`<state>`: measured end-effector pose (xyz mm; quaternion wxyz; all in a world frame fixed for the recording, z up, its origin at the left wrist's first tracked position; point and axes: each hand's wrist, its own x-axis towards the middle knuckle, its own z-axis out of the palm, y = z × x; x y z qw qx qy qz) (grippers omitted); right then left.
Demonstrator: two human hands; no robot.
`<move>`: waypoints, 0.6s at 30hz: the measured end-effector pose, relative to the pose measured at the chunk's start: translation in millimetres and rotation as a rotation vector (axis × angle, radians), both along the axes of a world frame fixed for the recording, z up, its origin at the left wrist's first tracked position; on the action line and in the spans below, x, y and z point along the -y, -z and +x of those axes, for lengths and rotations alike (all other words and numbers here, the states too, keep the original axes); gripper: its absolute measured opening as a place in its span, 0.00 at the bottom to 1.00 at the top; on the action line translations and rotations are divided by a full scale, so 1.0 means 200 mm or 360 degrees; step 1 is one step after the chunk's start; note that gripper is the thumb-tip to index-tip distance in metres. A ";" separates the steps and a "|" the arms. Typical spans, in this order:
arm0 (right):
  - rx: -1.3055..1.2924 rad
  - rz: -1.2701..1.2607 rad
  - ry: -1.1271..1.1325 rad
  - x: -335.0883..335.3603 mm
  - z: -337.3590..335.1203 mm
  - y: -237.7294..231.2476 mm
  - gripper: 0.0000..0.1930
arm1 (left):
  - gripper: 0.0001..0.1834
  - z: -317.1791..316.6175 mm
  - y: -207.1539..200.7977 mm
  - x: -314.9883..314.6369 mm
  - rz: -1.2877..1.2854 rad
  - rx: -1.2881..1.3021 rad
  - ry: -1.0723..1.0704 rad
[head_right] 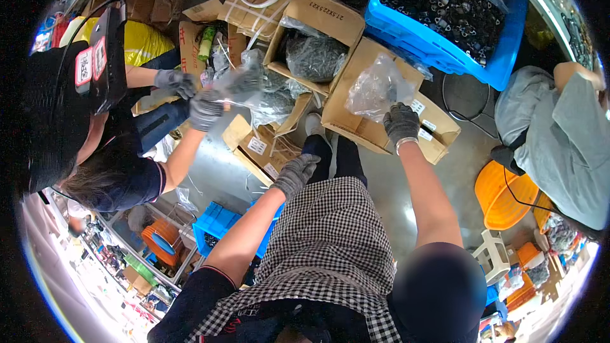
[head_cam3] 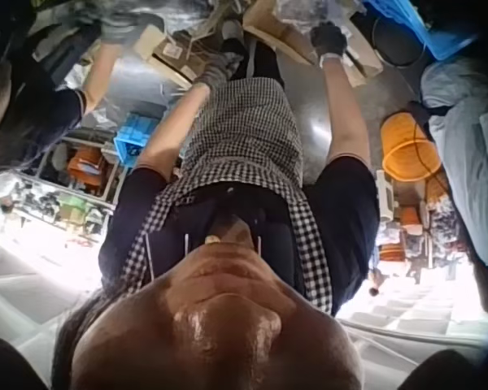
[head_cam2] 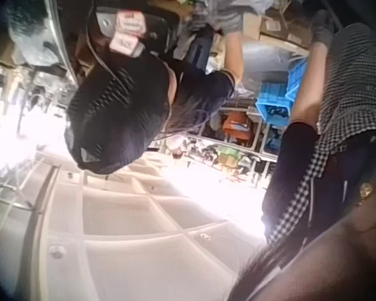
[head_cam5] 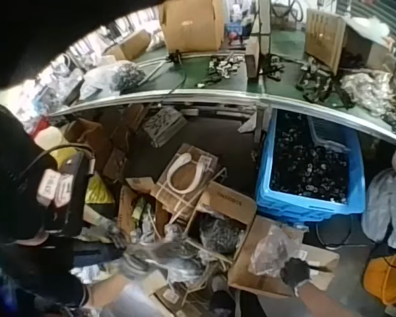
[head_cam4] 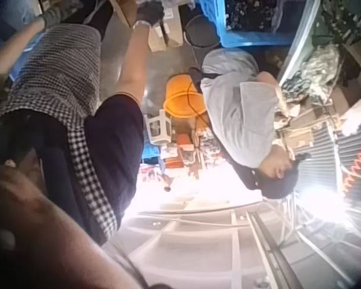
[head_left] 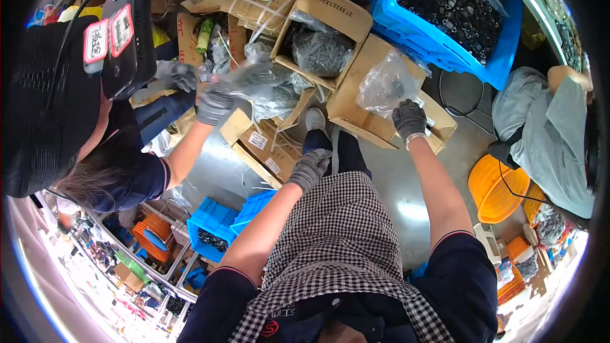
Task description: Packaging small metal components into plastic bags and organizing them into cardboard boxes.
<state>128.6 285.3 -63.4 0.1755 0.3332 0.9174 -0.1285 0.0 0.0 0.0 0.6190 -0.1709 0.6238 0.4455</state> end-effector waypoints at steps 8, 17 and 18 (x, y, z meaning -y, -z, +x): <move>-0.0288 0.0080 -0.0219 0.11 -0.07 -0.51 0.09 | 0.10 0.09 -0.07 -0.11 0.0257 -0.0686 0.0715; -0.0641 -0.0571 -0.0639 0.54 -0.34 -1.23 0.08 | 0.21 -0.13 -0.45 -0.12 0.0660 -0.1446 0.0417; -0.0671 -0.0697 -0.0730 0.59 -0.35 -1.30 0.09 | 0.21 -0.10 -0.48 -0.06 0.0640 -0.1454 0.0384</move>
